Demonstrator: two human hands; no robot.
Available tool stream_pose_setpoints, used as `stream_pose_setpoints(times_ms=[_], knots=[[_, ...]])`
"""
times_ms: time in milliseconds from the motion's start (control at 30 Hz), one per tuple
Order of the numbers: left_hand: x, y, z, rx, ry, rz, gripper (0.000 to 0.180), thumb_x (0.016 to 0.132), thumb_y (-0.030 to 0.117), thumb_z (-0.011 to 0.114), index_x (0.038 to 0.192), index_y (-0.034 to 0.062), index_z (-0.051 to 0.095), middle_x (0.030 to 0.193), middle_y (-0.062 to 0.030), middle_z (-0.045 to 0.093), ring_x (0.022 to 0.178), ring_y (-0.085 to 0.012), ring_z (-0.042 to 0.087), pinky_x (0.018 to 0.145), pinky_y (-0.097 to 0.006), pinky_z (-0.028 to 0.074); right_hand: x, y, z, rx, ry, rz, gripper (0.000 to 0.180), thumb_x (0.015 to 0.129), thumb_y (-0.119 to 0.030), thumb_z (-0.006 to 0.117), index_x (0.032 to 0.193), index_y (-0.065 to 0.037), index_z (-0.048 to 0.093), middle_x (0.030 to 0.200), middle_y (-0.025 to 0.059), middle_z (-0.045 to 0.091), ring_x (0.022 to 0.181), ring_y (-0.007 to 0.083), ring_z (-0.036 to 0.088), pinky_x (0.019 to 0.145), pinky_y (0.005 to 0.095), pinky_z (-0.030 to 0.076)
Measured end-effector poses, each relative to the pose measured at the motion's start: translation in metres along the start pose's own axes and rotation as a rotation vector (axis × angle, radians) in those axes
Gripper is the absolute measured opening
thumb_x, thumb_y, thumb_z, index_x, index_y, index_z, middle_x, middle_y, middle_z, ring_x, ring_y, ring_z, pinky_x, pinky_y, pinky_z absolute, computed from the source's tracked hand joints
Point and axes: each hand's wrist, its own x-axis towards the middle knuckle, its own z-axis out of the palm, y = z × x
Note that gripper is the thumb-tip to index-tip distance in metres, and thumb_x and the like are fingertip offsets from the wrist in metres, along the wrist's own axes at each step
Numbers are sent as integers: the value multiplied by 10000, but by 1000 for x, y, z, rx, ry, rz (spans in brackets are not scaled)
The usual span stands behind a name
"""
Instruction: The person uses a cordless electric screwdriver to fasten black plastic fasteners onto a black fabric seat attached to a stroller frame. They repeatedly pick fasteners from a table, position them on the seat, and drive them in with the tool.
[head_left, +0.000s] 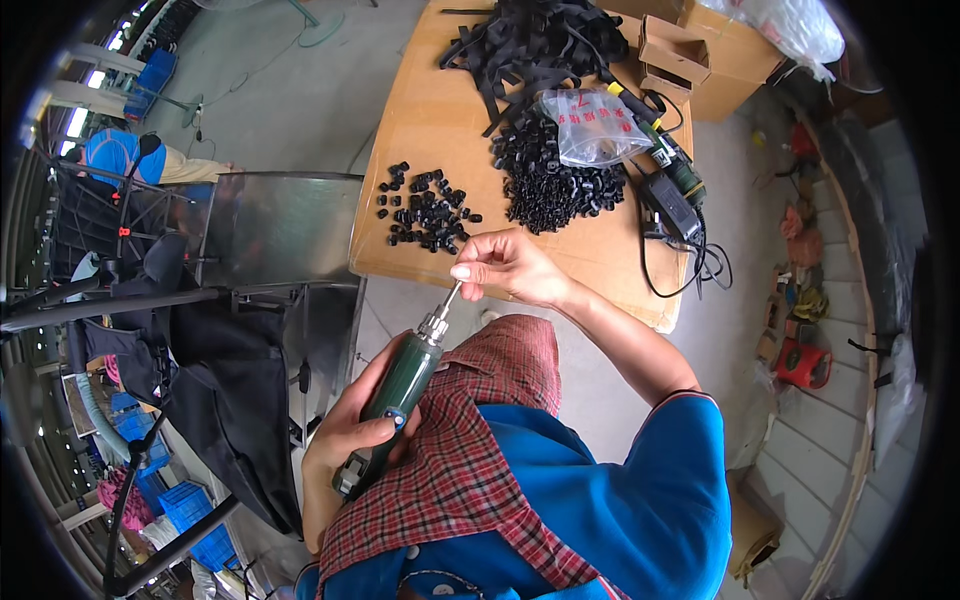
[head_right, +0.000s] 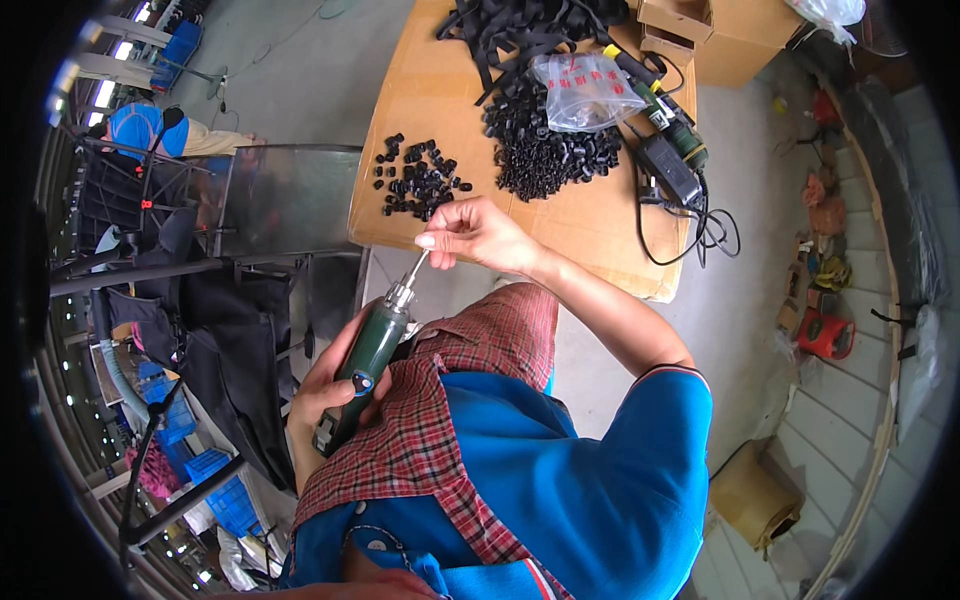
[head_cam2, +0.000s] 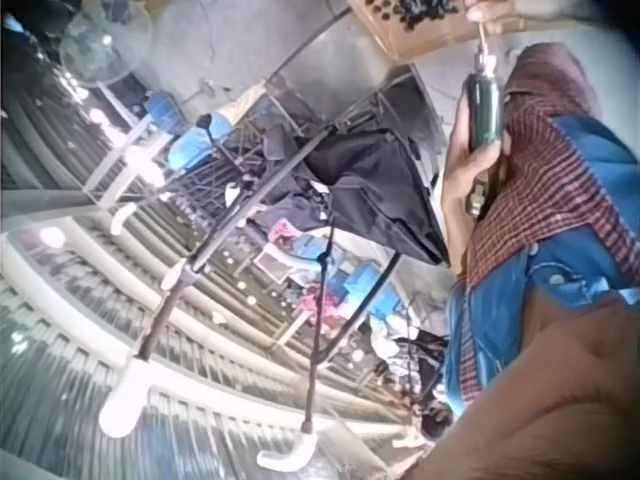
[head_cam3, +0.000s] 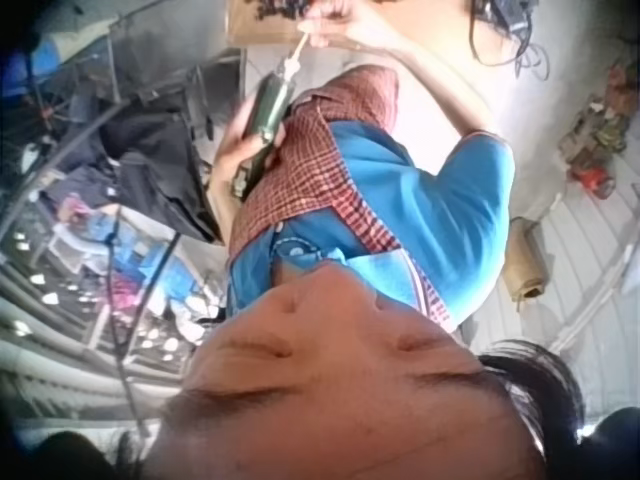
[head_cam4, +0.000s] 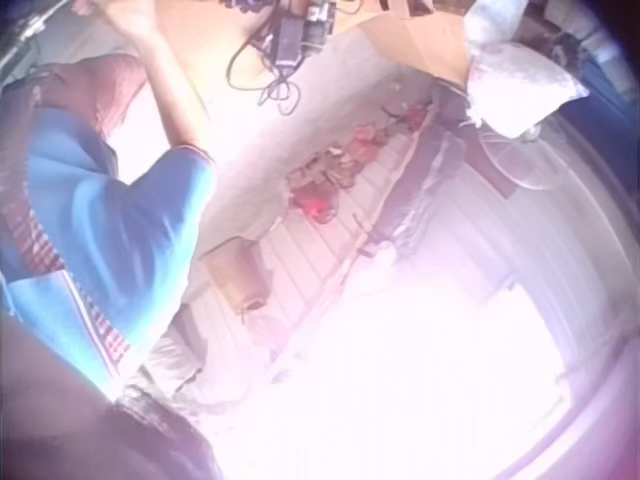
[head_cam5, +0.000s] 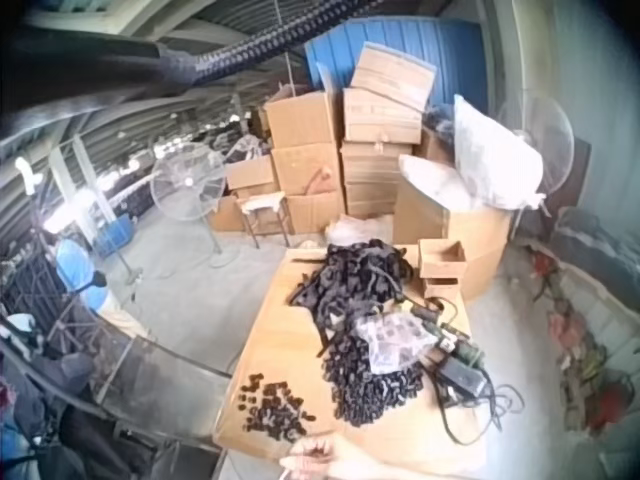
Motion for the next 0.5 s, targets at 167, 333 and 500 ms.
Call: stream_pose_setpoints(times_ms=[167,333,500], knots=[[-10,1,5,-118,64,137,1162,727,379,783,1579,57,62,828,-150,583,578,-180,580,518,-273,468,45,6,-38,-293,164,-180,252,965,-254,644,921,-14,707,857,79,731,756,193,694,734,322,564],[-30,4,4,-155,73,279,1109,769,338,767,1584,88,58,832,-149,581,571,-177,580,520,-265,459,99,57,-135,-1781,356,-187,213,731,-44,630,937,-39,684,1200,188,615,1272,350,500,1051,415,447],[-61,7,10,-278,67,342,1074,791,292,757,1584,70,68,867,-146,571,592,-150,553,553,-250,445,108,60,-176,-1995,244,-202,324,719,-144,687,1032,-69,727,1172,169,659,1252,320,532,1083,393,418]])
